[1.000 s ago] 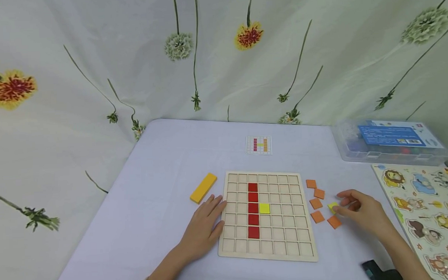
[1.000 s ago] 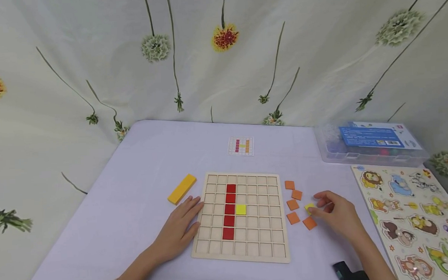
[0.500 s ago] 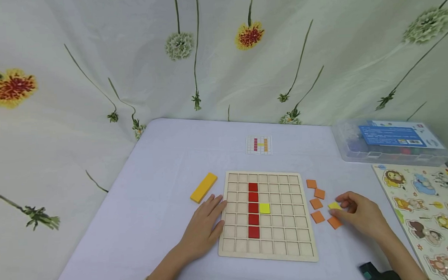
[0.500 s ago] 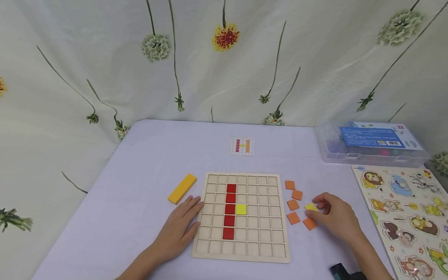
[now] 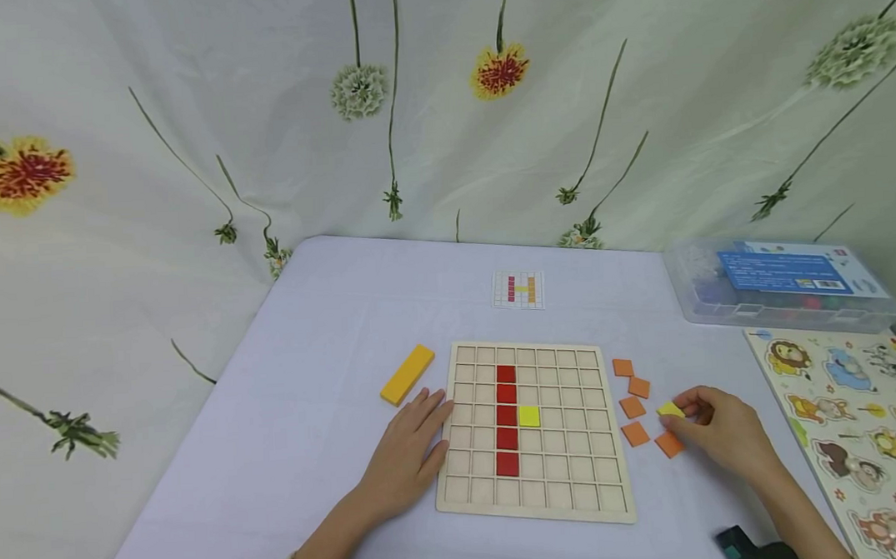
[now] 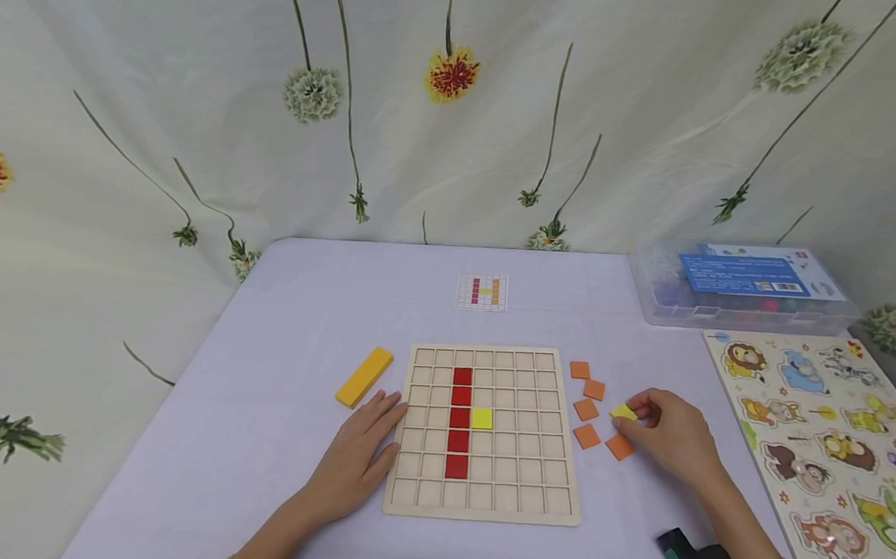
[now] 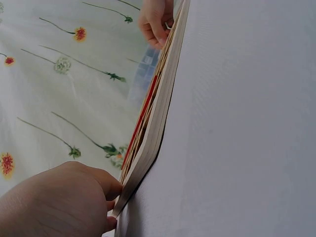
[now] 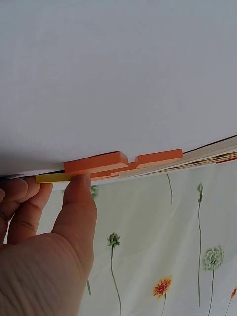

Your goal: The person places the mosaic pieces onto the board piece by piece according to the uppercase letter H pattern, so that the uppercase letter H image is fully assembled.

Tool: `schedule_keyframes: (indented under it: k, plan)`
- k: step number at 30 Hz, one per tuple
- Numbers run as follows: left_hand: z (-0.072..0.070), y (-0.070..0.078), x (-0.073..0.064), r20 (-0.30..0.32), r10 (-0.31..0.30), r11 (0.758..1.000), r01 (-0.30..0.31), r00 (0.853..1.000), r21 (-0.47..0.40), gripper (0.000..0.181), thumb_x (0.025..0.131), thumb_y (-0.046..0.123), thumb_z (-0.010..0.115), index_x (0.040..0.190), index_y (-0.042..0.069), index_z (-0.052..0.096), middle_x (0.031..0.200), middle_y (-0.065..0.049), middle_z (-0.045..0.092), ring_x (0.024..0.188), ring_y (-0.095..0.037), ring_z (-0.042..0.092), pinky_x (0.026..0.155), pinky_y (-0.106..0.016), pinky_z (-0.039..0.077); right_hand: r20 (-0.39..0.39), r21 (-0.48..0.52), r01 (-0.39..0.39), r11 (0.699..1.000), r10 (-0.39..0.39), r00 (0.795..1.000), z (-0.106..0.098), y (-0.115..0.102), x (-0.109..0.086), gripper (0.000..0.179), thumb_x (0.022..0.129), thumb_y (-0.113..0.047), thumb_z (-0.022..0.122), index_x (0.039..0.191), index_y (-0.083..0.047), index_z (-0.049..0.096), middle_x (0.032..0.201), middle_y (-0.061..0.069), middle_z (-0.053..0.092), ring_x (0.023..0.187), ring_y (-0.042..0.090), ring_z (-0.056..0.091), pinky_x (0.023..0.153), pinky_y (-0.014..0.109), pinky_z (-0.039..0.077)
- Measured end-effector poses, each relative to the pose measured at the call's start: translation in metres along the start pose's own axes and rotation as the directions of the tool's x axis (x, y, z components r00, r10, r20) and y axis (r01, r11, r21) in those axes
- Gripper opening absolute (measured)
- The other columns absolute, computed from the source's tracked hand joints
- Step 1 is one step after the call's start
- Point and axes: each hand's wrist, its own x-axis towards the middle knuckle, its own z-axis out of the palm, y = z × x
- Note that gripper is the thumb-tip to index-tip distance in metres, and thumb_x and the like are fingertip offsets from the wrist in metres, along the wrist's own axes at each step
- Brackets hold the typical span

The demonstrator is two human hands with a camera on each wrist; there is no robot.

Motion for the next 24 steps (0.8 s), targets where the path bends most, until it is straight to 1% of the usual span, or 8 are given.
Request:
schedule_keyframes:
  k: [9, 18, 21, 24]
  plan:
    - [0.000, 0.000, 0.000, -0.002, 0.000, 1.000, 0.000, 1.000, -0.005, 0.049, 0.093, 0.016, 0.059, 0.140, 0.006, 0.052, 0.150, -0.013, 0.045, 0.144, -0.034, 0.034, 0.117, -0.054, 0.030, -0.050, -0.008, 0.003, 1.000, -0.003, 0.999, -0.002, -0.001, -0.001, 0.036, 0.082, -0.028, 0.077, 0.100, 0.002, 0.066, 0.083, 0.007, 0.063, 0.070, 0.016, 0.050, 0.056, 0.024, 0.038]
    - [0.001, 0.000, 0.000, -0.015, 0.004, 1.000, -0.005, 1.000, -0.012, 0.049, 0.093, 0.017, 0.060, 0.140, 0.007, 0.052, 0.151, -0.013, 0.045, 0.144, -0.034, 0.034, 0.117, -0.053, 0.029, -0.098, 0.061, 0.002, 0.998, 0.004, 0.995, -0.007, -0.005, 0.000, 0.036, 0.082, -0.022, 0.078, 0.103, 0.005, 0.066, 0.087, 0.014, 0.068, 0.075, 0.017, 0.060, 0.057, 0.019, 0.045]
    - [0.000, 0.000, 0.000, -0.017, 0.010, 1.000, -0.011, 1.000, -0.015, 0.049, 0.093, 0.016, 0.059, 0.140, 0.007, 0.052, 0.150, -0.013, 0.045, 0.144, -0.034, 0.034, 0.117, -0.054, 0.029, -0.132, 0.062, 0.029, 0.998, -0.020, 0.991, -0.008, -0.008, -0.001, 0.034, 0.081, -0.020, 0.079, 0.103, 0.004, 0.067, 0.088, 0.014, 0.067, 0.073, 0.013, 0.060, 0.057, 0.017, 0.046]
    - [0.001, 0.000, 0.000, -0.018, 0.014, 1.000, -0.014, 1.000, -0.012, 0.049, 0.093, 0.016, 0.059, 0.140, 0.007, 0.052, 0.150, -0.013, 0.045, 0.144, -0.034, 0.034, 0.117, -0.054, 0.030, -0.170, 0.059, 0.086, 0.995, -0.075, 0.983, -0.009, -0.016, -0.002, 0.030, 0.080, -0.017, 0.079, 0.102, 0.001, 0.068, 0.088, 0.011, 0.066, 0.069, 0.006, 0.058, 0.057, 0.016, 0.048]
